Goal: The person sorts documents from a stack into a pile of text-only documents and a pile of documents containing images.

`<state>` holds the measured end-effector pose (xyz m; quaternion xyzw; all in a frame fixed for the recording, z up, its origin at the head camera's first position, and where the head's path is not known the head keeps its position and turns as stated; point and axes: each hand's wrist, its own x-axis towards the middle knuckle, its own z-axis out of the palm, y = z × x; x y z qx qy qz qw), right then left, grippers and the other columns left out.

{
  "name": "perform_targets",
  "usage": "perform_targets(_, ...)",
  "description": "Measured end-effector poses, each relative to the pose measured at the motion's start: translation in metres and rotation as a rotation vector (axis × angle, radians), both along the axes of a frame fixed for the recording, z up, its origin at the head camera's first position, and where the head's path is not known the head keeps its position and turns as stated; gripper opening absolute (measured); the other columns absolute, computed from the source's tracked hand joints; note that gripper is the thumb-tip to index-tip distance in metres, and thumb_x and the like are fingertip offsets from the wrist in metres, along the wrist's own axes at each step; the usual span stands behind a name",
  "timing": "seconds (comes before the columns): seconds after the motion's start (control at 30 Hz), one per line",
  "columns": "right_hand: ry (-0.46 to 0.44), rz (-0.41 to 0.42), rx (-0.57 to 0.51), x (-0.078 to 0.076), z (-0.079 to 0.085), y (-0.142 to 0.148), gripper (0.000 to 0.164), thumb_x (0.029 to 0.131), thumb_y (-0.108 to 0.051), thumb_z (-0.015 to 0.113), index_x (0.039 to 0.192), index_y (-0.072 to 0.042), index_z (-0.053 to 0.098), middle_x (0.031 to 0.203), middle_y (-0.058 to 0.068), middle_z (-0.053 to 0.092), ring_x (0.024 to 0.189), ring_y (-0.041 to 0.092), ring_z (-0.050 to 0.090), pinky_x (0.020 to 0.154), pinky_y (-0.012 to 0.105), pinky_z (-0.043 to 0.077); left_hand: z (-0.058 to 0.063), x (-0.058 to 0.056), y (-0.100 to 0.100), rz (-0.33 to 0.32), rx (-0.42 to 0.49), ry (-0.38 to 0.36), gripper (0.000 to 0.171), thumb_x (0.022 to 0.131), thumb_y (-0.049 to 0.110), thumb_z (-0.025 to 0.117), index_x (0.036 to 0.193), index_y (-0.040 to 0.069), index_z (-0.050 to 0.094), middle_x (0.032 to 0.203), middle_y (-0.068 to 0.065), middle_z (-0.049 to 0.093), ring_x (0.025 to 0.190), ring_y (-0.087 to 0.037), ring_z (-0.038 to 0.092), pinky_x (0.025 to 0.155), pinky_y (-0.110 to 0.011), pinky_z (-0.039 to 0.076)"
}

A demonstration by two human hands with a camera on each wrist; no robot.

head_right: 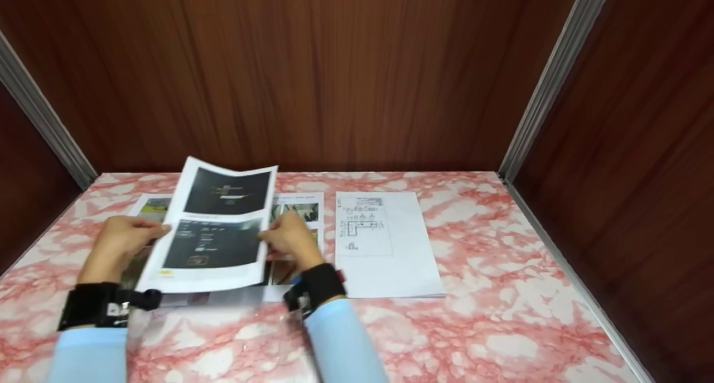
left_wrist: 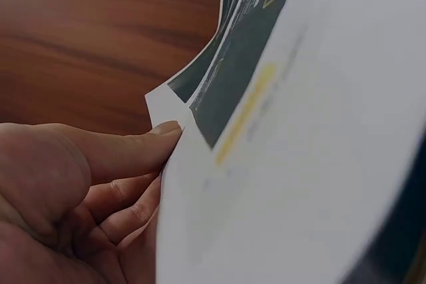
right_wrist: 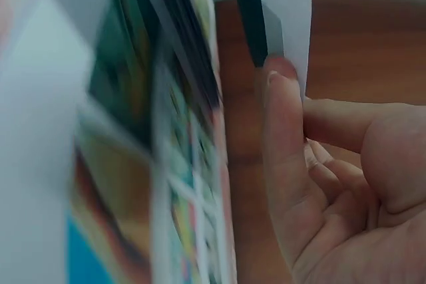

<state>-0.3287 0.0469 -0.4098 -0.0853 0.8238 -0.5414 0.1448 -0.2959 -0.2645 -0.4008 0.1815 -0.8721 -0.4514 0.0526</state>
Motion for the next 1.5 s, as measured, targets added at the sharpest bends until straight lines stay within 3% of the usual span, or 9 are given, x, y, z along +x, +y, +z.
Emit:
perform_targets(0.2,0.007,-0.040,0.086,-0.007,0.004,0.053,0.017,0.101,-0.018,0.077,0.093,-0.003,0.079,0.077,0.000,0.070,0.063,0.012,0.069,0.067,0.030,0.066,0.005,-0.008,0.043,-0.078,0.085,0.019,0.037,0.097,0.023,0.080,0.122,-0.004,0.078,0.135,-0.030,0.071,0.102,-0.027,0.070,0.080,-0.031,0.061)
perform_targets(0.33,-0.039,-0.028,0.060,-0.010,0.002,0.075,0.019,0.103,-0.016,0.073,0.089,-0.004,0.077,0.074,-0.002,0.063,0.067,0.011,0.065,0.064,0.024,0.062,0.001,-0.010,0.062,-0.104,0.166,0.011,0.034,0.097,0.016,0.079,0.120,-0.008,0.077,0.130,-0.028,0.071,0.087,-0.019,0.072,0.079,-0.035,0.067)
perform_targets(0.47,-0.093,-0.005,0.047,-0.011,0.003,0.089,0.021,0.106,-0.014,0.067,0.088,-0.006,0.071,0.075,0.000,0.060,0.068,0.011,0.063,0.064,0.022,0.060,-0.006,-0.013,0.071,-0.140,0.156,-0.004,0.032,0.097,0.015,0.078,0.119,-0.008,0.076,0.117,-0.021,0.074,0.073,-0.014,0.071,0.070,-0.028,0.064)
perform_targets(0.63,-0.106,0.018,0.092,-0.014,0.002,0.094,0.021,0.107,-0.013,0.065,0.087,-0.006,0.069,0.074,0.001,0.061,0.067,0.011,0.062,0.063,0.021,0.057,-0.015,-0.018,0.075,-0.166,0.138,-0.019,0.028,0.097,0.013,0.078,0.114,-0.009,0.077,0.095,-0.009,0.071,0.066,-0.011,0.066,0.062,-0.022,0.059)
perform_targets(0.83,-0.064,-0.021,0.175,-0.017,-0.005,0.097,0.020,0.105,-0.015,0.069,0.087,-0.006,0.073,0.070,-0.002,0.062,0.064,0.009,0.062,0.063,0.022,0.056,-0.022,-0.020,0.081,-0.196,0.102,-0.028,0.025,0.097,0.013,0.077,0.110,-0.009,0.077,0.091,-0.007,0.069,0.062,-0.009,0.063,0.060,-0.022,0.058)
perform_targets(1.1,-0.058,-0.044,0.191,-0.016,-0.011,0.098,0.017,0.105,-0.016,0.071,0.094,-0.005,0.077,0.071,-0.003,0.063,0.065,0.008,0.062,0.062,0.020,0.053,-0.021,-0.021,0.083,-0.184,0.081,-0.027,0.026,0.098,0.011,0.076,0.113,-0.010,0.076,0.086,-0.006,0.066,0.061,-0.009,0.061,0.059,-0.022,0.056)
perform_targets(1.5,-0.058,-0.003,0.209,-0.017,-0.017,0.096,0.018,0.105,-0.016,0.071,0.094,-0.003,0.077,0.071,-0.002,0.065,0.064,0.008,0.063,0.061,0.020,0.053,-0.024,-0.020,0.081,-0.190,0.091,-0.038,0.023,0.098,0.009,0.075,0.111,-0.010,0.075,0.083,-0.005,0.067,0.064,-0.010,0.064,0.060,-0.021,0.058)
